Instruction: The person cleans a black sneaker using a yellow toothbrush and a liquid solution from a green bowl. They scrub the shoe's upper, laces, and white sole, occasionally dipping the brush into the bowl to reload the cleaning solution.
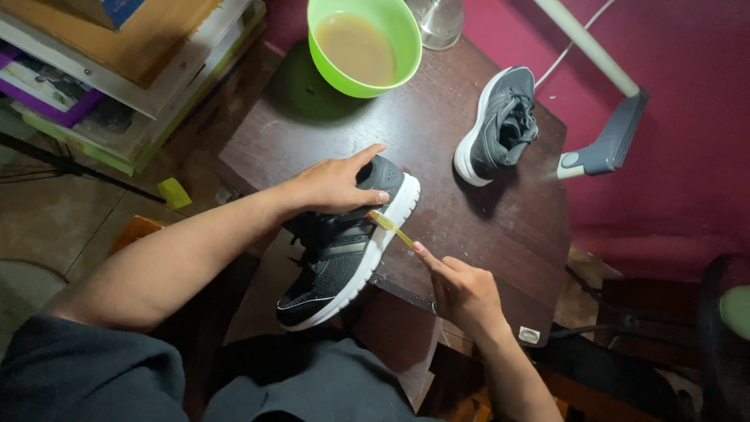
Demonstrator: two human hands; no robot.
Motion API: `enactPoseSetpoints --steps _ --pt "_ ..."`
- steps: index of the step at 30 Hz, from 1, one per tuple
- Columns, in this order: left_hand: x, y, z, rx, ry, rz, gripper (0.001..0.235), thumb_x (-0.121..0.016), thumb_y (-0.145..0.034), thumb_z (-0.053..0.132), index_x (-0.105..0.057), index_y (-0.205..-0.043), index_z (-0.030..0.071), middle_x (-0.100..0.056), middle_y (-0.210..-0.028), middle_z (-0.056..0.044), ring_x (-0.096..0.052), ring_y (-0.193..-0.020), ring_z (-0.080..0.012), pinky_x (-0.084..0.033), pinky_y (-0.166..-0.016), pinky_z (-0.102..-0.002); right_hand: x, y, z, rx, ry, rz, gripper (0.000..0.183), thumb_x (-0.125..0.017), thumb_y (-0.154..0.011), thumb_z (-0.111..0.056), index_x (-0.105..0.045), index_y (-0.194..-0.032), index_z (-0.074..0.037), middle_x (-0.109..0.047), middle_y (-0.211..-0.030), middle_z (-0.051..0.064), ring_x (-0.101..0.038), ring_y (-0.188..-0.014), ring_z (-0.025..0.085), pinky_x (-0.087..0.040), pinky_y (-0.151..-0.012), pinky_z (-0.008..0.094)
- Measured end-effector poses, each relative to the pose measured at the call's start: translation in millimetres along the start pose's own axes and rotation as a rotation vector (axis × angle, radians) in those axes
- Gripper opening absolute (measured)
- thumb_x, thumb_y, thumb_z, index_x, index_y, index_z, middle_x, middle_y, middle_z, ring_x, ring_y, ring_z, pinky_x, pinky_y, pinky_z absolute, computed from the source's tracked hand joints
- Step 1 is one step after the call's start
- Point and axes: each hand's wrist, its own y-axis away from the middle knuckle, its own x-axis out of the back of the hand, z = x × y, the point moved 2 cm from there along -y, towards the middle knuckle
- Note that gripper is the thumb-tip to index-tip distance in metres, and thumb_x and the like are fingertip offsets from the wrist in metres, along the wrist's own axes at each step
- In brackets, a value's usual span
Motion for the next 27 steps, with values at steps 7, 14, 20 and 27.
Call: enactPoseSetpoints --steps 7,14,20,27 --pt "5.6 -17.2 -25.0 -0.119 0.245 -0.249 0.110 -0.070 -0.079 0.013 -0.007 -0.168 0.024 -0.071 -0.105 -0.020 -0.067 -0.076 -0.0260 -0.051 -0.055 -0.030 16.1 -8.5 -7.7 -0.147 -0.154 0.058 0.026 -0.051 -0.101 -0.022 -0.073 -0.112 -0.019 -0.053 -0.061 0.011 -0.062 -0.055 0.037 -0.047 -0.044 0.042" --pt "4.4 -19.1 -31.7 -0.182 0.283 -0.210 0.117 -0.080 -0.071 0.011 -0.013 -0.166 0.020 -0.076 -0.087 -0.011 -0.068 -0.075 -0.0213 -0.057 -0.063 -0.034 12.8 1.4 -14.3 -0.109 -0.148 -0.024 0.052 -0.056 -0.091 -0.014 -0.065 -0.138 -0.035 -0.060 -0.062 0.007 -0.066 -0.056 0.031 -0.052 -0.048 0.044" --pt "7.7 -3.5 -15.4 -0.158 0.305 -0.177 0.119 -0.082 -0.069 0.006 -0.017 -0.166 0.026 -0.061 -0.077 -0.006 -0.058 -0.069 -0.0163 -0.048 -0.061 -0.029 28.5 -3.4 -18.9 -0.063 -0.163 -0.072 0.050 -0.057 -0.095 -0.009 -0.063 -0.140 -0.031 -0.058 -0.063 -0.001 -0.054 -0.050 0.019 -0.043 -0.045 0.033" --pt "4.3 -20.9 -31.9 -0.173 0.301 -0.200 0.122 -0.086 -0.068 0.012 -0.016 -0.166 0.025 -0.076 -0.087 -0.010 -0.071 -0.082 -0.0215 -0.057 -0.072 -0.033 39.0 -17.3 -4.9 -0.236 -0.091 0.035 0.055 -0.056 -0.088 -0.005 -0.068 -0.135 -0.030 -0.059 -0.062 0.013 -0.063 -0.058 0.035 -0.049 -0.055 0.047"
